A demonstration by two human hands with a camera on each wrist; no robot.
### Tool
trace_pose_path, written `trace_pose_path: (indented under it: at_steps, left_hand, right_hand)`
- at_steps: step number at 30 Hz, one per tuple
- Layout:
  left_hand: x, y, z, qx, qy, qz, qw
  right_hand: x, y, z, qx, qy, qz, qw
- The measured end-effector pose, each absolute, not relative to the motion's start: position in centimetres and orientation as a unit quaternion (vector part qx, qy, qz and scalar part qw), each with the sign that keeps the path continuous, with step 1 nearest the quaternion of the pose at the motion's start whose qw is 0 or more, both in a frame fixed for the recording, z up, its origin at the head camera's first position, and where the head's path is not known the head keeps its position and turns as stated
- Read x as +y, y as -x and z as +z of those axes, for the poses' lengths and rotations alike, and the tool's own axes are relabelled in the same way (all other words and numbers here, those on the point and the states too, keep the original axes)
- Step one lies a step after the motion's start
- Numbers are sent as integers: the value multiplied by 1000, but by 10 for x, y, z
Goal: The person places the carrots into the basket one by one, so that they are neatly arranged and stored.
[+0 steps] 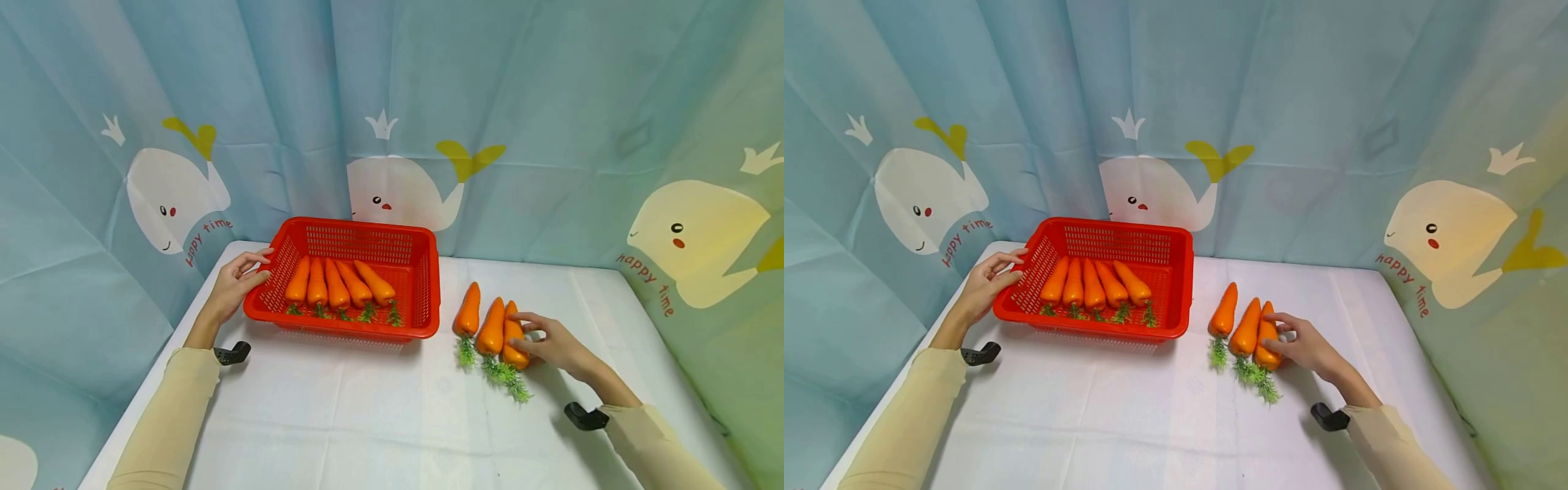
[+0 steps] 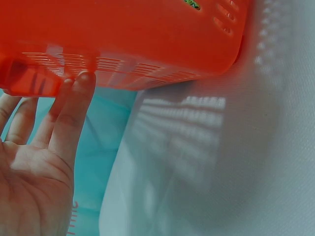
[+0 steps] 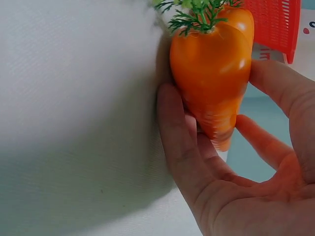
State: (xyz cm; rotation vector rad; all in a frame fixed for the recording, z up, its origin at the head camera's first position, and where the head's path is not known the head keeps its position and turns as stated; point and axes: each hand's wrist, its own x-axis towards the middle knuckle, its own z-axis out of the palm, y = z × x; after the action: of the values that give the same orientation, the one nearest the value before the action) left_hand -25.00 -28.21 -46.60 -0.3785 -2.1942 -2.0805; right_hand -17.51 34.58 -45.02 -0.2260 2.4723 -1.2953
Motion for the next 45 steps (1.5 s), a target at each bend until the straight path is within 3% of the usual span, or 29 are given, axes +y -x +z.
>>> trace_pose_path:
  at_steps: [23,35,45]
  left_hand:
    - [-288,248,-471,-734,125,-666,51]
    - [-287,250,-473,-737,126,-661,64]
    - [-284,253,-469,-745,130,-651,62]
  right_hand:
    - [347,182,-444,867,86,-455,182]
    - [347,187,-394,875,139,-433,164]
    - [317,207,-344,891,187,-388,144]
